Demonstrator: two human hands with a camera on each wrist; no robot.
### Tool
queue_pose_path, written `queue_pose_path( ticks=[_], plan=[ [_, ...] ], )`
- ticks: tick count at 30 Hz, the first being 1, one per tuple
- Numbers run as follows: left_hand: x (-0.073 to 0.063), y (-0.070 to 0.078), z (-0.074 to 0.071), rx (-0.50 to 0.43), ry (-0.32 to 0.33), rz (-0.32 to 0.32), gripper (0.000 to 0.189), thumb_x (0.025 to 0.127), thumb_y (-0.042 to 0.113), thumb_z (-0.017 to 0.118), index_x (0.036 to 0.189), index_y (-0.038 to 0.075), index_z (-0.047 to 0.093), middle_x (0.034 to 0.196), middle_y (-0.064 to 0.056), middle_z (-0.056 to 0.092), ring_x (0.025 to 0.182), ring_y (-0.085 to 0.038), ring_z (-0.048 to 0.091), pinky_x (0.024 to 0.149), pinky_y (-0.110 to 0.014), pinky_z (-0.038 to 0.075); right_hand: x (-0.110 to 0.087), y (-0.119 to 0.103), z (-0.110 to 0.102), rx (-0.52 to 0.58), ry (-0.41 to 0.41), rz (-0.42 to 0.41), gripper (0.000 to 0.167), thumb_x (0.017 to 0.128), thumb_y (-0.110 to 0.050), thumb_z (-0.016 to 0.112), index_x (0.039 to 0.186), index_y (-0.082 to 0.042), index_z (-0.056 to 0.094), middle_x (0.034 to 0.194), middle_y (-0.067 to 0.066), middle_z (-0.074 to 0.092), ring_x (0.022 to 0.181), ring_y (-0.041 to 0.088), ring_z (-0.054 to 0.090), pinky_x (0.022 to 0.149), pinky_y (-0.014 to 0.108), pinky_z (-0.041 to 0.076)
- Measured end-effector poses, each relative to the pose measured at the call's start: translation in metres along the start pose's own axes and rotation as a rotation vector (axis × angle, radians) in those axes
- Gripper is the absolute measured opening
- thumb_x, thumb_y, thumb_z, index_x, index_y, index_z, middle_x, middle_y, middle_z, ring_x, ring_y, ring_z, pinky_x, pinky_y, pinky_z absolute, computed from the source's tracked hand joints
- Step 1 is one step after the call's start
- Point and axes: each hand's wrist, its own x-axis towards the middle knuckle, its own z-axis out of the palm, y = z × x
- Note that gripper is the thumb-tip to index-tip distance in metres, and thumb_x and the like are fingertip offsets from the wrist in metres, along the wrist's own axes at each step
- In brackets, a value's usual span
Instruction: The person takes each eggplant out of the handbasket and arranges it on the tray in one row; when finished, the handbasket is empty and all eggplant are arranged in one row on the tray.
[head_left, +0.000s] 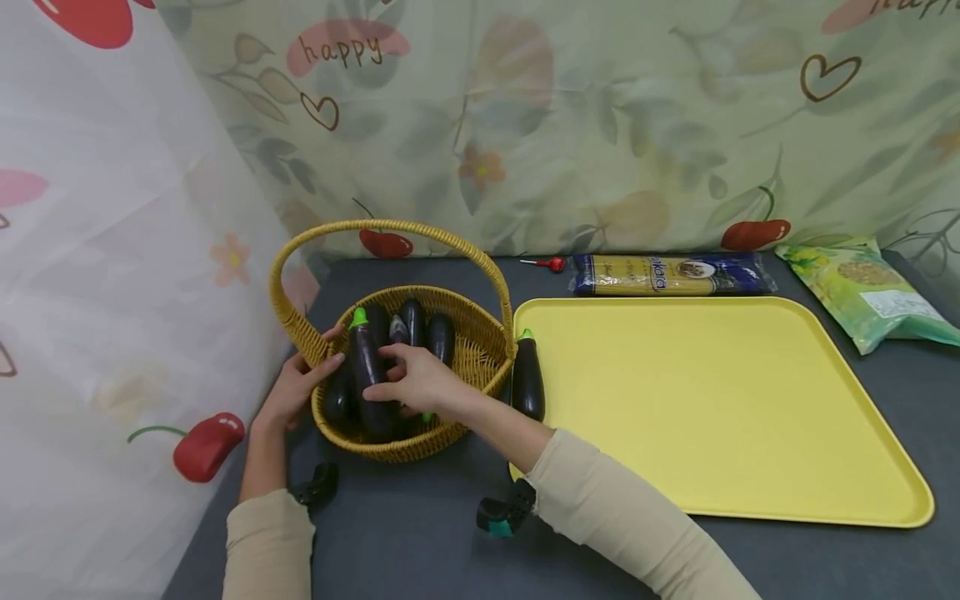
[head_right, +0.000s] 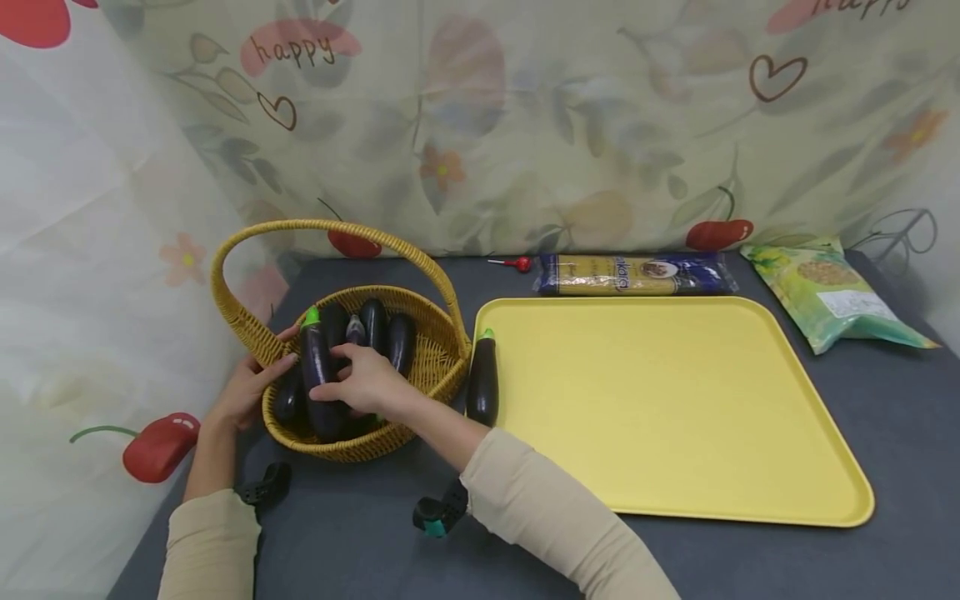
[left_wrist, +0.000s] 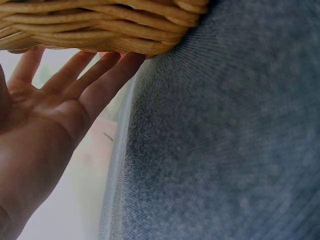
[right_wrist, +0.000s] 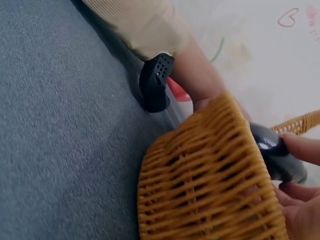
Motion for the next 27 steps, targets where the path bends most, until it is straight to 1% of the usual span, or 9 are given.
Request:
queue_pose_path(
  ticks=[4,10,14,18,20,24,27],
  plan=[
    [0.000,-0.001,0.000,-0.008,-0.001,-0.001,0.056,0.099,0.022,0.054,0.150,0.013,0.033,0.138,-0.005,0.043,0.118,-0.012,0.044,0.088,-0.021,0.043,-0.003,-0.002,-0.010,0.049,-0.045,-0.049,0.065,0.091,-0.018,0.068,0.147,-0.011,0.036,0.120,0.013,0.057,0.096,0.024,0.063,0.072,0.038,0.054],
    [0.002,-0.001,-0.001,-0.002,0.003,-0.008,0.056,0.098,0.024,0.055,0.150,0.017,0.034,0.142,-0.005,0.041,0.121,-0.014,0.042,0.089,-0.020,0.042,-0.013,-0.008,-0.025,0.162,-0.103,-0.095,0.066,0.093,-0.015,0.064,0.149,-0.011,0.030,0.123,0.015,0.055,0.104,0.025,0.060,0.078,0.042,0.053],
    [0.002,-0.001,0.000,0.005,0.005,0.005,0.057,0.098,0.023,0.056,0.150,0.015,0.034,0.146,-0.006,0.039,0.125,-0.016,0.039,0.091,-0.020,0.040,-0.023,-0.009,-0.035,0.191,-0.132,-0.105,0.066,0.093,-0.015,0.064,0.150,-0.013,0.030,0.125,0.014,0.055,0.107,0.023,0.059,0.078,0.040,0.053],
    [0.001,-0.001,0.001,0.021,0.006,0.023,0.057,0.098,0.021,0.056,0.150,0.011,0.033,0.149,-0.006,0.036,0.129,-0.019,0.036,0.092,-0.019,0.038,-0.034,-0.006,-0.044,0.215,-0.171,-0.125,0.065,0.094,-0.015,0.063,0.150,-0.011,0.030,0.126,0.014,0.054,0.107,0.023,0.059,0.079,0.039,0.053],
    [0.000,0.000,0.001,0.025,0.003,0.030,0.057,0.099,0.020,0.055,0.150,0.010,0.032,0.150,-0.006,0.035,0.130,-0.020,0.034,0.092,-0.018,0.038,-0.041,-0.005,-0.048,0.244,-0.198,-0.135,0.064,0.095,-0.012,0.061,0.150,-0.009,0.029,0.127,0.015,0.054,0.108,0.025,0.059,0.080,0.041,0.052],
    [-0.001,-0.001,0.001,0.015,-0.006,0.038,0.057,0.099,0.019,0.054,0.150,0.009,0.031,0.151,-0.006,0.033,0.129,-0.017,0.036,0.091,-0.019,0.039,-0.054,0.000,-0.059,0.289,-0.250,-0.138,0.064,0.096,-0.009,0.058,0.150,-0.008,0.026,0.132,0.016,0.051,0.113,0.026,0.056,0.084,0.043,0.050],
    [-0.001,-0.001,0.000,-0.002,-0.007,0.041,0.057,0.099,0.017,0.054,0.150,0.008,0.031,0.150,-0.005,0.035,0.124,-0.013,0.039,0.089,-0.019,0.041,-0.064,0.005,-0.067,0.289,-0.275,-0.122,0.066,0.095,-0.010,0.059,0.151,-0.008,0.023,0.136,0.016,0.047,0.116,0.026,0.053,0.085,0.043,0.050]
  ],
)
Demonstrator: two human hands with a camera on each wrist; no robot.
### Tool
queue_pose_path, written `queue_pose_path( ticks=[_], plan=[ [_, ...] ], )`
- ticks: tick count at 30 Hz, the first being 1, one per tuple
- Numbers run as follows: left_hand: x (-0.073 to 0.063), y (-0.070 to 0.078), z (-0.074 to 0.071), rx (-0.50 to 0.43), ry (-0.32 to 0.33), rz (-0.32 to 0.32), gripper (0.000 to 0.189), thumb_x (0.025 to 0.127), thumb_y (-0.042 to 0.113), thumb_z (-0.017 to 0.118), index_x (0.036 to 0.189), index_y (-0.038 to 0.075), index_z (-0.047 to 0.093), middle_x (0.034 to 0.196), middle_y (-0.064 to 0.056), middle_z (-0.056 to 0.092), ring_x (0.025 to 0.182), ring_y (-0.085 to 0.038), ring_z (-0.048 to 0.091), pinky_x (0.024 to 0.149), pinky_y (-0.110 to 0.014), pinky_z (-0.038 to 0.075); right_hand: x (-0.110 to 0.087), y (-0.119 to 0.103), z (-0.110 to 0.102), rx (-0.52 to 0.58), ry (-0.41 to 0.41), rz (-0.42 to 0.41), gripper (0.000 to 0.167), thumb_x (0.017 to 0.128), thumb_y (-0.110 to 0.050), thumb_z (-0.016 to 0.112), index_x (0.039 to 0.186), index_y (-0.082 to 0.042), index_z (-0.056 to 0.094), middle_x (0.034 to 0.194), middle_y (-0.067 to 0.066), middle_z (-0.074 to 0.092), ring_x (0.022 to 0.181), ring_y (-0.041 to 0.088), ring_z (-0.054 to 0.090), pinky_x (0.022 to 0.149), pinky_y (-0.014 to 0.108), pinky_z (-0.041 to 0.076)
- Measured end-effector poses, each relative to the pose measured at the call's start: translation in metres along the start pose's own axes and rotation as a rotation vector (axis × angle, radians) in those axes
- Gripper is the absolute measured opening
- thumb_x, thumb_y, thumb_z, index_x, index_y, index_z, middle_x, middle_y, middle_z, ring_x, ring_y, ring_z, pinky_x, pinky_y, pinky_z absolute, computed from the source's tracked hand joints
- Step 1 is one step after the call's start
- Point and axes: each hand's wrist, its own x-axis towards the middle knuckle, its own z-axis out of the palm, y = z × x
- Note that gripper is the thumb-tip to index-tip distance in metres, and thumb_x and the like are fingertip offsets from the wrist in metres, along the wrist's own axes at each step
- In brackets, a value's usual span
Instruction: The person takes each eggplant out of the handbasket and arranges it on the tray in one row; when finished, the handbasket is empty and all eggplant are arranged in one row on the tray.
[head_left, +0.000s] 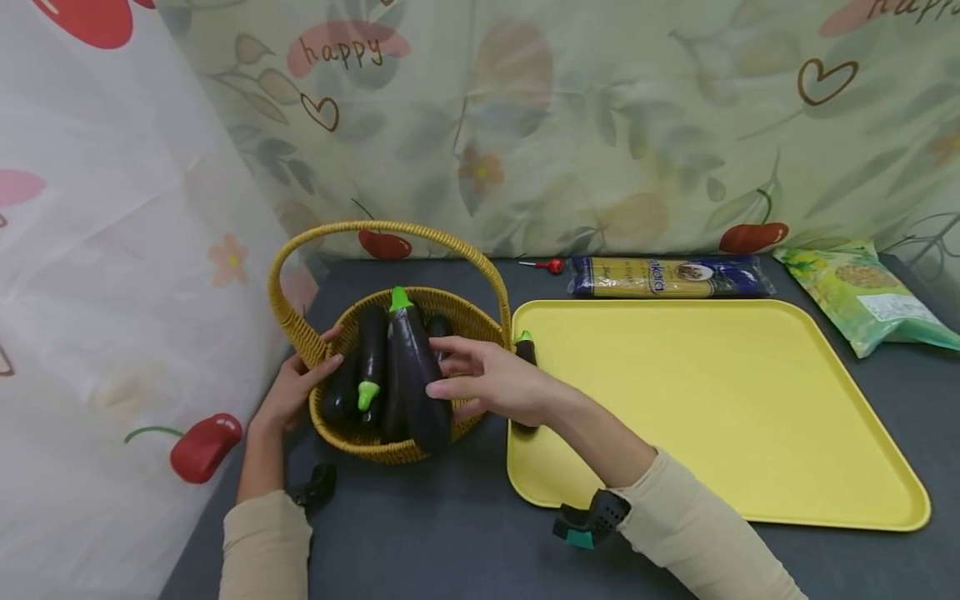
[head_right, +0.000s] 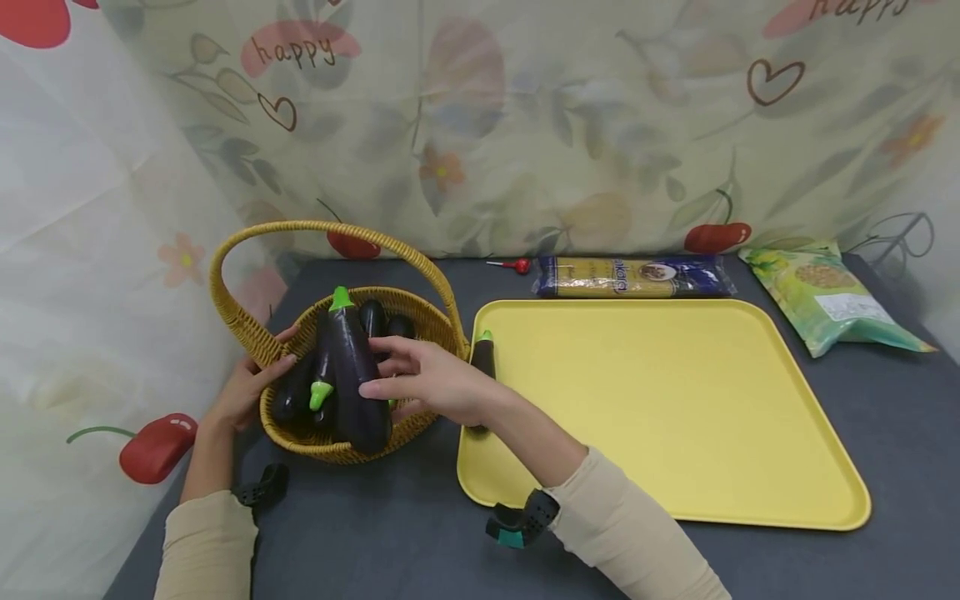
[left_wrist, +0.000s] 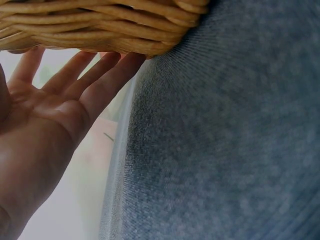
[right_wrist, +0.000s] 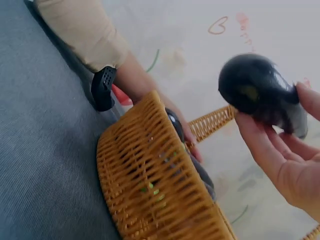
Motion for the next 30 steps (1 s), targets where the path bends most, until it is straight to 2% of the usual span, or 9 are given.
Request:
queue_pose_path(
  ticks=[5,8,12,16,23,26,30],
  plan=[
    [-0.001,-0.001,-0.001,-0.005,0.007,0.012,0.056,0.099,0.016,0.054,0.149,0.006,0.031,0.148,-0.007,0.037,0.120,-0.009,0.043,0.088,-0.020,0.043,-0.018,0.004,-0.008,-0.008,-0.044,0.011,0.074,0.092,-0.015,0.066,0.151,-0.007,0.022,0.136,0.016,0.047,0.115,0.027,0.054,0.086,0.043,0.049],
    [-0.001,-0.001,-0.001,0.006,0.009,0.013,0.057,0.099,0.017,0.054,0.149,0.007,0.031,0.149,-0.007,0.037,0.121,-0.010,0.042,0.088,-0.020,0.043,-0.028,0.008,-0.013,0.009,-0.082,-0.010,0.076,0.090,-0.017,0.068,0.151,-0.004,0.023,0.135,0.018,0.048,0.112,0.027,0.055,0.082,0.037,0.050],
    [-0.001,-0.001,0.000,0.011,0.010,0.006,0.057,0.099,0.018,0.055,0.150,0.008,0.031,0.151,-0.007,0.034,0.123,-0.013,0.040,0.089,-0.019,0.041,-0.043,0.010,-0.019,0.007,-0.093,-0.025,0.077,0.090,-0.018,0.068,0.150,-0.002,0.023,0.135,0.019,0.049,0.110,0.026,0.055,0.077,0.032,0.049],
    [0.000,0.000,0.001,0.005,0.008,0.000,0.057,0.099,0.018,0.055,0.150,0.008,0.031,0.152,-0.007,0.032,0.125,-0.015,0.038,0.089,-0.019,0.041,-0.059,0.011,-0.029,-0.019,-0.090,-0.037,0.076,0.091,-0.020,0.067,0.149,0.000,0.024,0.133,0.021,0.049,0.113,0.028,0.055,0.082,0.039,0.050],
    [0.001,0.001,0.001,0.008,0.007,-0.002,0.058,0.098,0.019,0.055,0.150,0.009,0.031,0.152,-0.007,0.031,0.127,-0.017,0.037,0.089,-0.019,0.041,-0.082,0.016,-0.056,-0.013,-0.129,-0.124,0.065,0.095,-0.012,0.060,0.147,0.002,0.025,0.133,0.021,0.047,0.118,0.033,0.050,0.089,0.047,0.047],
    [0.001,0.001,0.002,0.010,0.011,-0.003,0.057,0.099,0.018,0.055,0.150,0.009,0.031,0.150,-0.007,0.034,0.125,-0.015,0.039,0.089,-0.019,0.042,-0.088,0.018,-0.067,0.000,-0.113,-0.151,0.062,0.096,-0.010,0.057,0.147,0.002,0.025,0.134,0.020,0.048,0.119,0.032,0.050,0.090,0.048,0.046],
    [-0.001,0.000,0.002,0.008,0.018,-0.010,0.057,0.099,0.018,0.055,0.150,0.009,0.032,0.146,-0.008,0.039,0.121,-0.012,0.042,0.088,-0.020,0.043,-0.091,0.020,-0.079,0.004,-0.049,-0.159,0.061,0.096,-0.010,0.056,0.148,0.001,0.024,0.138,0.020,0.044,0.120,0.033,0.050,0.090,0.049,0.045]
  ],
)
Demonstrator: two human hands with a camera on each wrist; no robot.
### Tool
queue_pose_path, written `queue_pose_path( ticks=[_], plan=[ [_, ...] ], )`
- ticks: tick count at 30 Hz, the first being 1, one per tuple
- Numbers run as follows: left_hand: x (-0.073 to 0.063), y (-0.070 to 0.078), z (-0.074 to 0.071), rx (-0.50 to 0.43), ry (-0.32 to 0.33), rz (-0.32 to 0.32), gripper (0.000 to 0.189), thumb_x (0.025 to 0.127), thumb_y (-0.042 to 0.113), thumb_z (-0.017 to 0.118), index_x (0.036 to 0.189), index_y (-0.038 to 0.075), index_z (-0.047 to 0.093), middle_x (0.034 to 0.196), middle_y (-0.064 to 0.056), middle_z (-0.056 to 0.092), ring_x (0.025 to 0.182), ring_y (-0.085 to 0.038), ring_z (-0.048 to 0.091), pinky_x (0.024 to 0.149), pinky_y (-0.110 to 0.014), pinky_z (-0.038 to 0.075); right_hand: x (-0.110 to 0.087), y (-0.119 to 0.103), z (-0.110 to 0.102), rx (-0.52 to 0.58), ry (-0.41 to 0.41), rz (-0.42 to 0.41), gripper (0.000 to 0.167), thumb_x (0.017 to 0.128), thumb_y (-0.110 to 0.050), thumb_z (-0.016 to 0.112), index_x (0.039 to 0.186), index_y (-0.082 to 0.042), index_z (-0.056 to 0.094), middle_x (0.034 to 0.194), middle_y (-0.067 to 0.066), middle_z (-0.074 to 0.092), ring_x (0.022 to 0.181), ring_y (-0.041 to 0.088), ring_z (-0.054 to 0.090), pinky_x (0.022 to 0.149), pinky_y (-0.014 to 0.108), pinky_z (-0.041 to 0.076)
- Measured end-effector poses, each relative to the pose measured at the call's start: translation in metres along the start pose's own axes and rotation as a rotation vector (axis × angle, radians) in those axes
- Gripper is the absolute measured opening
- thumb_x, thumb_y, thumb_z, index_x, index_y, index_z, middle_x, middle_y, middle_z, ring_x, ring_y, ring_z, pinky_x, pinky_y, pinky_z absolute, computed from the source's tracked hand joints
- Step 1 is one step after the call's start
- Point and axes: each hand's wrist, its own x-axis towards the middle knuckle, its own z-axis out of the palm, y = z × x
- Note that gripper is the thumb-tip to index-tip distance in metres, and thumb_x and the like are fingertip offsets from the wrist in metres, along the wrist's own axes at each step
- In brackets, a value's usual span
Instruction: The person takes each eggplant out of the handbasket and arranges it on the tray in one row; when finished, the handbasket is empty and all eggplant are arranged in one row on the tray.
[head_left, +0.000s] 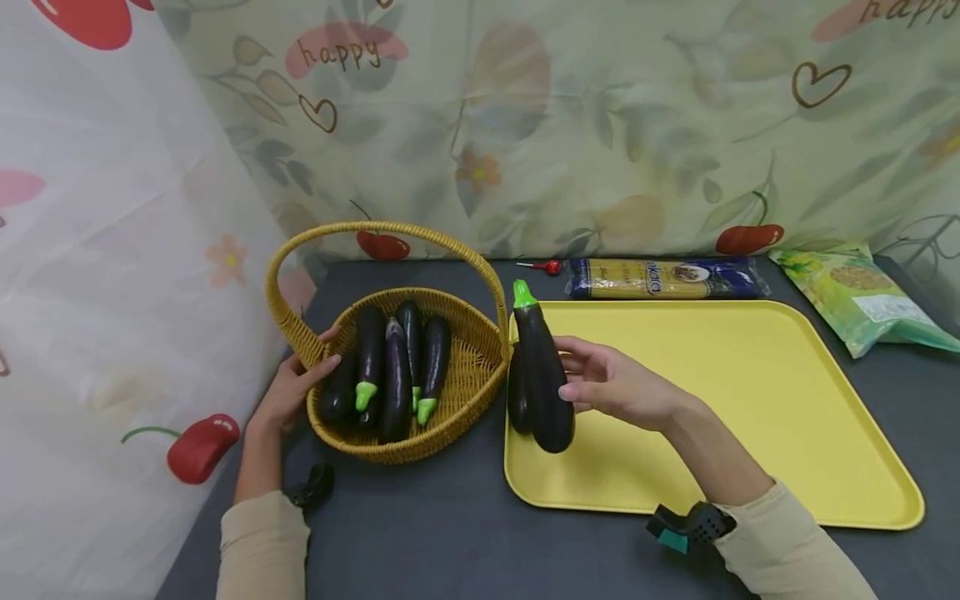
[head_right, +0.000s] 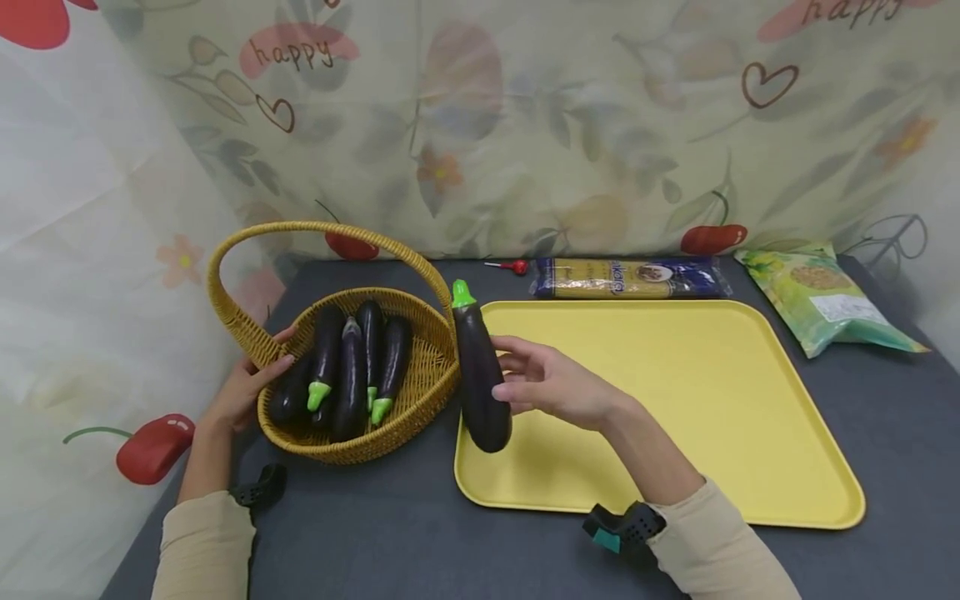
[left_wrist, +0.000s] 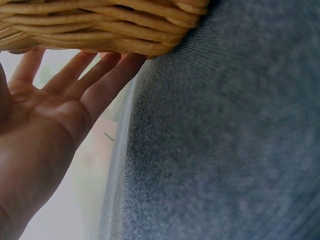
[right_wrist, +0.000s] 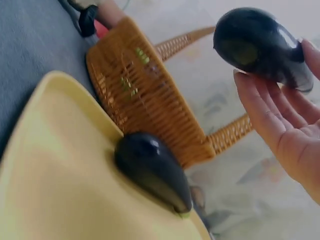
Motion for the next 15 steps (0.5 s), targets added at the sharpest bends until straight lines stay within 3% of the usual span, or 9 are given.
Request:
queue_pose_path(
  ticks=[5,15],
  plan=[
    [0.000,-0.002,0.000,-0.021,0.003,0.010,0.057,0.098,0.017,0.055,0.149,0.008,0.032,0.145,-0.004,0.041,0.120,-0.011,0.042,0.087,-0.020,0.043,0.000,0.006,-0.011,0.006,0.101,0.039,0.065,0.097,-0.009,0.054,0.150,0.000,0.018,0.143,0.023,0.037,0.120,0.031,0.050,0.091,0.048,0.045],
    [-0.001,-0.003,-0.001,-0.001,-0.005,0.019,0.057,0.099,0.018,0.054,0.150,0.009,0.031,0.147,-0.012,0.037,0.120,-0.012,0.043,0.087,-0.020,0.043,0.007,0.024,-0.027,0.035,0.241,0.123,0.067,0.098,-0.011,0.054,0.152,-0.004,0.015,0.146,0.025,0.034,0.118,0.028,0.052,0.092,0.050,0.044]
  ],
)
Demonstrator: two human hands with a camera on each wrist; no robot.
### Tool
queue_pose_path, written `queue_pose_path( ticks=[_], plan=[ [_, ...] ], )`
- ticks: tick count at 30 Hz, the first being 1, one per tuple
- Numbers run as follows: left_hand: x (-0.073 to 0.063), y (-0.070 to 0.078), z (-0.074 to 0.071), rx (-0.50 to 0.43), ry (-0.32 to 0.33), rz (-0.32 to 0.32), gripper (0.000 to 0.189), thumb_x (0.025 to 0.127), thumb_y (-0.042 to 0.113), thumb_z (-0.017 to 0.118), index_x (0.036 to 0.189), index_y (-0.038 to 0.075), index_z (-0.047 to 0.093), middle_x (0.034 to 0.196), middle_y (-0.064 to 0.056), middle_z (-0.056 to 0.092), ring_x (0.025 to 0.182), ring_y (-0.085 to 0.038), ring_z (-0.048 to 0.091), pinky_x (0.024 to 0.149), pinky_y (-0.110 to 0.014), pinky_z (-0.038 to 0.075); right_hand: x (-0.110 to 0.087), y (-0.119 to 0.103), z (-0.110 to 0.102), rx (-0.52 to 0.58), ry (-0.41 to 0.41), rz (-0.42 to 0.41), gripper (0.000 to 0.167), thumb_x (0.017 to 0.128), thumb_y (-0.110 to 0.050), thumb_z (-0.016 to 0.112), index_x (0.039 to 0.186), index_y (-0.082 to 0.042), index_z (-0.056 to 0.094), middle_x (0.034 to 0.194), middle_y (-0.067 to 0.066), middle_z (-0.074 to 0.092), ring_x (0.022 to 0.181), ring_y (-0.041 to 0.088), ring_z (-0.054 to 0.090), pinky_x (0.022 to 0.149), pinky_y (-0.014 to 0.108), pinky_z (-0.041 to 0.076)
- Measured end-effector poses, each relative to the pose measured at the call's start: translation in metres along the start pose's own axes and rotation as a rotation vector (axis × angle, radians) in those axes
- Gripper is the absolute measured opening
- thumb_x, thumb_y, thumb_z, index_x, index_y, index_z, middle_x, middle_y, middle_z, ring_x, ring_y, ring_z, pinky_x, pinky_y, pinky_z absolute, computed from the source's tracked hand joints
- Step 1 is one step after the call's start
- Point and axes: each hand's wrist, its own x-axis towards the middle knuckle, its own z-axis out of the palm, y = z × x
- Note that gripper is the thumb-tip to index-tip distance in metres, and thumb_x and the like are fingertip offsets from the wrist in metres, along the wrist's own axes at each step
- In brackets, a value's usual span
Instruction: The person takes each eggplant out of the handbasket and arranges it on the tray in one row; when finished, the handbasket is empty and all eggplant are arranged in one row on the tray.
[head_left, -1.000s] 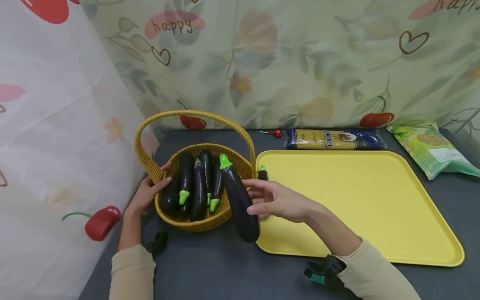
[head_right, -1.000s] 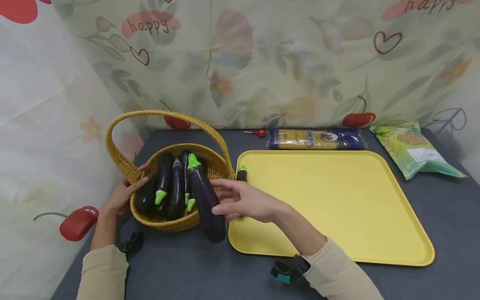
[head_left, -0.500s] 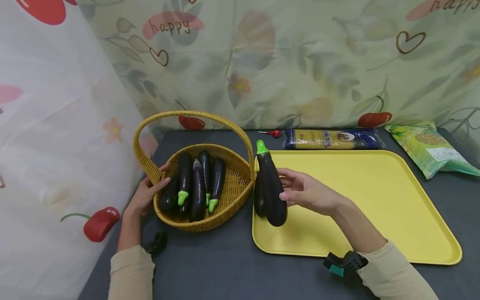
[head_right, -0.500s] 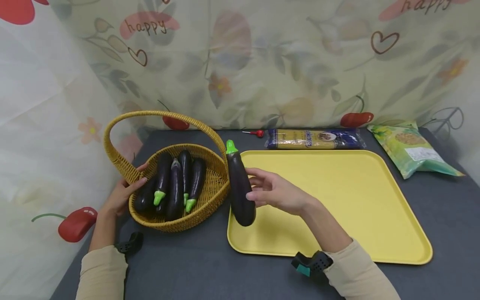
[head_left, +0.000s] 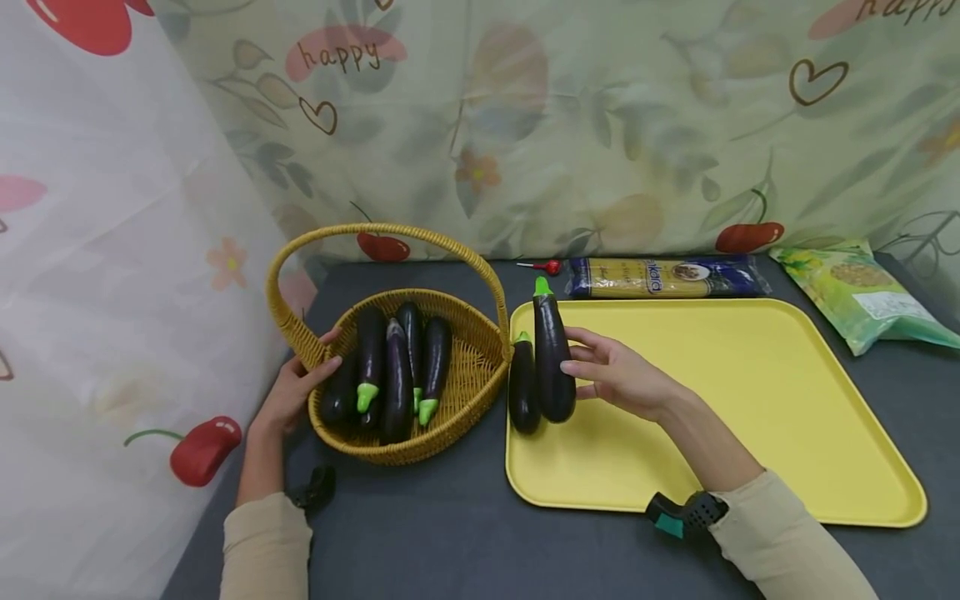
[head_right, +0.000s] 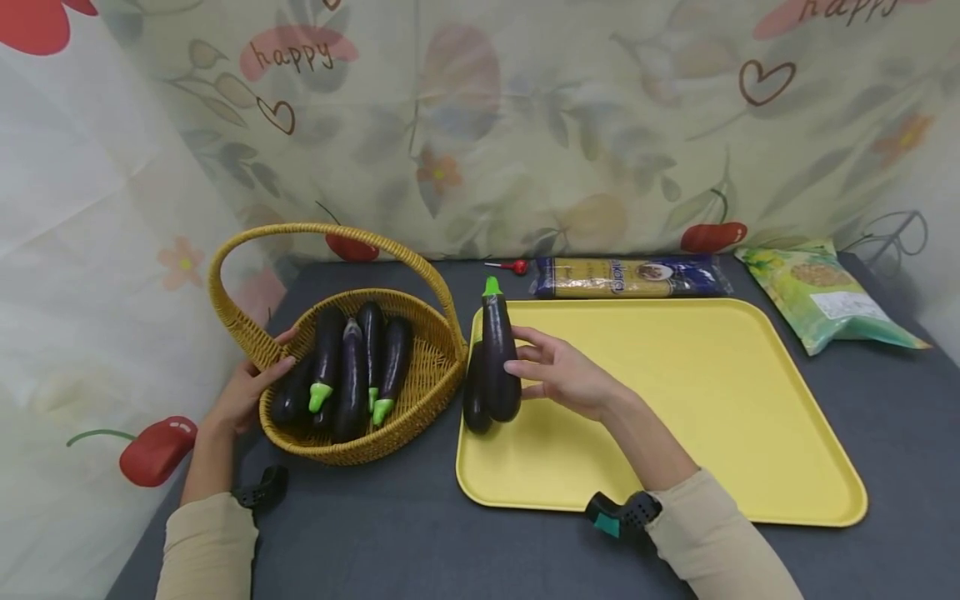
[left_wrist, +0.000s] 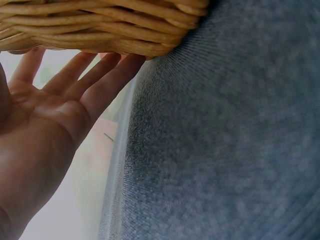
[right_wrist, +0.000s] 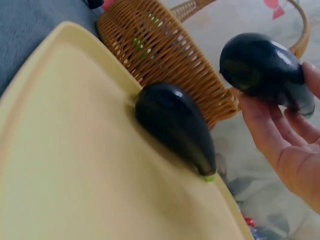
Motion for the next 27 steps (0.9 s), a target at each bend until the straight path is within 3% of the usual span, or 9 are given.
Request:
queue_pose_path(
  ticks=[8,22,27],
  plan=[
    [0.000,0.000,0.001,-0.016,0.001,-0.018,0.057,0.099,0.018,0.054,0.150,0.009,0.030,0.144,-0.019,0.036,0.118,-0.012,0.044,0.086,-0.021,0.045,0.006,0.013,-0.012,0.021,0.067,0.059,0.068,0.097,-0.010,0.055,0.151,-0.001,0.014,0.146,0.028,0.030,0.116,0.024,0.053,0.092,0.050,0.043],
    [0.001,0.000,0.001,-0.025,-0.001,-0.006,0.057,0.099,0.018,0.054,0.150,0.007,0.030,0.145,-0.013,0.037,0.119,-0.012,0.043,0.086,-0.021,0.045,0.009,0.025,-0.021,0.037,0.108,0.171,0.065,0.098,-0.011,0.055,0.150,-0.001,0.018,0.127,0.019,0.054,0.106,0.025,0.060,0.090,0.049,0.045],
    [0.001,0.000,0.000,-0.020,0.002,-0.007,0.057,0.099,0.018,0.054,0.150,0.007,0.031,0.145,-0.014,0.037,0.118,-0.011,0.044,0.086,-0.021,0.044,0.011,0.028,-0.019,0.017,0.121,0.203,0.065,0.098,-0.010,0.055,0.150,-0.001,0.018,0.127,0.020,0.054,0.103,0.026,0.061,0.088,0.048,0.047]
  ],
)
